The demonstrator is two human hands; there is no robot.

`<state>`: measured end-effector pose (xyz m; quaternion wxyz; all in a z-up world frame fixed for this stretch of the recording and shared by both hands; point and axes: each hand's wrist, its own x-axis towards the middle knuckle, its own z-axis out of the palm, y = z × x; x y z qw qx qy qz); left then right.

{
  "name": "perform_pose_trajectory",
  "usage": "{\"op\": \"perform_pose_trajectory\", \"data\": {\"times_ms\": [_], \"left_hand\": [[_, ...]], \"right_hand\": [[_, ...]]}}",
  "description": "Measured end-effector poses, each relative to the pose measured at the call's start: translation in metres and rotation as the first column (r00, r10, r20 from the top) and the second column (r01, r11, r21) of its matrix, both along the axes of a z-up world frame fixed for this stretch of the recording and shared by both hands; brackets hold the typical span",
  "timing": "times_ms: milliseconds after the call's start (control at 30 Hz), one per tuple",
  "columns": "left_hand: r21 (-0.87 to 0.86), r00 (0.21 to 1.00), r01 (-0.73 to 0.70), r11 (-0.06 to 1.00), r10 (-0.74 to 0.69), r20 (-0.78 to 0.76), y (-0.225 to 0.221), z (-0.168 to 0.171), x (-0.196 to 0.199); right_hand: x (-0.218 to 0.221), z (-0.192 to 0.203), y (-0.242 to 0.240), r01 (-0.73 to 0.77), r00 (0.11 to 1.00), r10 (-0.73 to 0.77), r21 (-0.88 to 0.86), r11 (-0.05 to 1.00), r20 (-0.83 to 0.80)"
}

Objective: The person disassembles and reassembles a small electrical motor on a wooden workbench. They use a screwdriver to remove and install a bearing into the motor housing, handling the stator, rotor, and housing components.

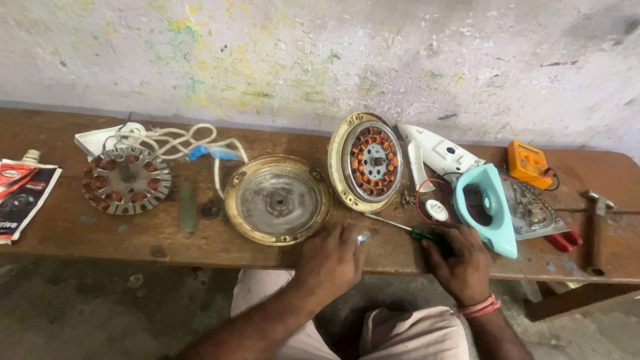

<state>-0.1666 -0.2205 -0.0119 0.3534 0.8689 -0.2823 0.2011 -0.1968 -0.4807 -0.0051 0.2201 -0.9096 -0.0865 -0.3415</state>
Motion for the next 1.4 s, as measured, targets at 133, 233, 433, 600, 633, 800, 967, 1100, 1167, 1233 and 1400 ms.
{"op": "perform_pose_trajectory", "data": {"times_ms": [133, 233, 433, 600, 633, 800, 967, 1100, 1167, 1233, 1400], "left_hand": [[-0.274, 0.988, 0.098, 0.957, -0.126, -0.088, 0.011, 0.013, -0.011], [-0.313, 0.943, 0.196, 0.929, -0.266, -0.199, 0.016, 0.021, -0.020], [-0.350, 0.929, 0.251, 0.902, -0.327, -0.175, 0.013, 0.030, -0.022], [-0.670, 0.751, 0.133, 0.730, -0.515, -0.413, 0.017, 0.020, -0.013], [-0.636, 0.760, 0.111, 0.764, -0.478, -0.441, 0.018, 0.016, -0.010], [-0.763, 0.708, -0.078, 0.642, -0.502, -0.496, 0.016, 0.003, -0.005], [-0.723, 0.781, -0.083, 0.685, -0.406, -0.475, 0.012, 0.001, -0.003], [-0.743, 0.839, -0.070, 0.666, -0.363, -0.406, 0.013, 0.006, -0.007], [-0.548, 0.988, 0.013, 0.836, -0.096, -0.122, 0.015, 0.011, -0.012], [-0.521, 0.995, -0.018, 0.854, -0.037, -0.095, 0.016, 0.018, -0.015], [-0.569, 0.939, -0.058, 0.820, -0.149, -0.310, 0.007, 0.034, -0.021]], "right_hand": [[-0.010, 0.010, 0.008, -0.062, 0.996, 0.056, 0.084, 0.995, 0.065], [-0.022, 0.015, 0.026, -0.298, 0.950, 0.312, 0.311, 0.902, 0.004], [-0.025, 0.011, 0.071, -0.332, 0.743, 0.620, 0.666, 0.668, -0.252], [-0.018, 0.006, 0.086, -0.194, 0.729, 0.667, 0.889, 0.415, -0.152], [-0.017, 0.005, 0.087, -0.192, 0.718, 0.682, 0.902, 0.386, -0.139], [-0.012, 0.001, 0.088, -0.180, 0.676, 0.720, 0.913, 0.366, -0.155], [-0.008, -0.007, 0.089, -0.183, 0.623, 0.767, 0.924, 0.337, -0.157], [-0.013, -0.002, 0.096, -0.223, 0.681, 0.718, 0.893, 0.391, -0.144], [-0.018, 0.005, 0.102, -0.301, 0.802, 0.584, 0.758, 0.579, -0.127], [-0.023, 0.013, 0.105, -0.266, 0.916, 0.382, 0.529, 0.806, -0.121], [-0.022, 0.018, 0.111, -0.308, 0.925, 0.364, 0.353, 0.883, -0.105]]}}
